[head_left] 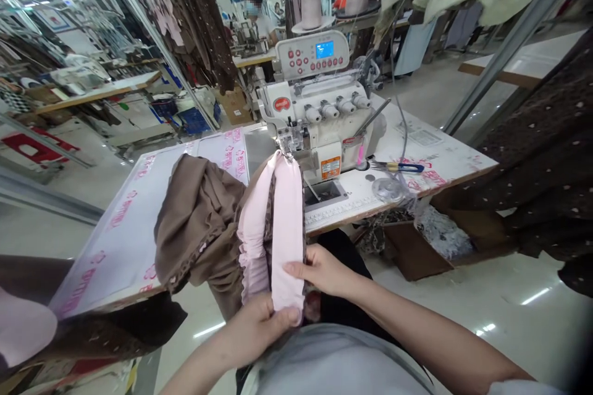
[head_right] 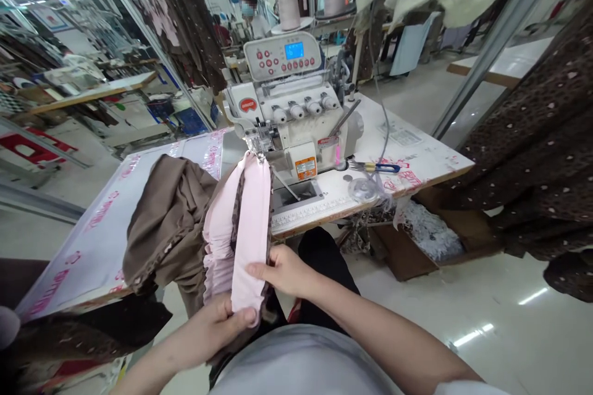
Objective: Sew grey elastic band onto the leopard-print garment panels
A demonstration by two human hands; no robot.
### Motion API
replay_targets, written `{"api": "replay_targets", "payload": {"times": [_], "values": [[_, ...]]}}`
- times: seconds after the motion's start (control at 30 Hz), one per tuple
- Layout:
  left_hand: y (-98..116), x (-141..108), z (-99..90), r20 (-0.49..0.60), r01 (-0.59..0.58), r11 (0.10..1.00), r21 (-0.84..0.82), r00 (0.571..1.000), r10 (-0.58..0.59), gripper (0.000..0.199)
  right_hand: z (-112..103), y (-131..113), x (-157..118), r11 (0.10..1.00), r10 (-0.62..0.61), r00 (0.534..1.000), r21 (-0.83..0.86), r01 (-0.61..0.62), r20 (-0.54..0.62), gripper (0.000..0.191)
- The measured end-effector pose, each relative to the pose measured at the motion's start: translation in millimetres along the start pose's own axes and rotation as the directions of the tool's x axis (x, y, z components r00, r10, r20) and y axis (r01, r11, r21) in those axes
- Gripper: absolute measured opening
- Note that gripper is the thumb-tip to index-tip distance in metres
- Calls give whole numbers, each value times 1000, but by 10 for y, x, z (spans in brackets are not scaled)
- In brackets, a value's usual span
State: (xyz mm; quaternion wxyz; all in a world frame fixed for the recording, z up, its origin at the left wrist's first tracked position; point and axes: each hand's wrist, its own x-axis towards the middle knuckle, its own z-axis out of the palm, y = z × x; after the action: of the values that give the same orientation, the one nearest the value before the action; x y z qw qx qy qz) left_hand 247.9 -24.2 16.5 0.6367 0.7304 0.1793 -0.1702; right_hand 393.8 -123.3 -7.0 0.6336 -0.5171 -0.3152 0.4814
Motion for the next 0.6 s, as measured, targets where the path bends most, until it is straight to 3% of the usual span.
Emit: {"api": "replay_targets", "payload": {"times": [0.07, 0.1, 0.13, 0.17, 0.2, 0.23, 0.27, 0.3, 0.37, 0.43, 0.53, 0.6], "values": [[125, 211, -86, -192, -111, 985, -133, 978, 84, 36, 18, -71, -40, 999, -40, 999, -5, 40, 17, 41], [191, 339, -129, -349, -200, 967, -157, 927, 135, 35, 34, -96, -75, 998, -56, 998, -6, 56, 30, 40], [253, 472, -177, -523, -290, 949, -122, 832, 187, 33, 54, -110, -116, 998, -67, 997, -12, 68, 44, 39], [305, 601, -232, -674, -342, 939, -26, 700, 236, 31, 76, -114, -157, 997, -72, 996, -27, 73, 52, 38], [343, 715, -297, -784, -330, 939, 101, 555, 279, 31, 96, -109, -194, 996, -70, 996, -51, 73, 50, 38], [366, 805, -372, -843, -262, 941, 216, 435, 315, 33, 111, -99, -223, 994, -69, 997, -79, 72, 40, 39], [374, 865, -456, -862, -171, 939, 299, 373, 343, 35, 121, -90, -242, 991, -70, 997, -109, 73, 28, 39], [369, 890, -545, -854, -91, 932, 351, 376, 359, 35, 123, -86, -248, 988, -76, 997, -137, 77, 16, 39], [344, 842, -727, -792, -11, 917, 399, 500, 351, 30, 114, -106, -230, 979, -102, 995, -177, 103, 11, 38], [330, 702, -884, -714, -58, 930, 363, 624, 318, 28, 103, -155, -193, 967, -138, 990, -211, 140, 25, 36], [367, 484, -1028, -692, -252, 968, 21, 695, 196, 30, 111, -193, -160, 947, -168, 985, -271, 173, 42, 34], [421, 424, -1060, -714, -353, 904, -240, 695, 81, 34, 123, -161, -161, 947, -157, 987, -280, 159, 31, 32]]}}
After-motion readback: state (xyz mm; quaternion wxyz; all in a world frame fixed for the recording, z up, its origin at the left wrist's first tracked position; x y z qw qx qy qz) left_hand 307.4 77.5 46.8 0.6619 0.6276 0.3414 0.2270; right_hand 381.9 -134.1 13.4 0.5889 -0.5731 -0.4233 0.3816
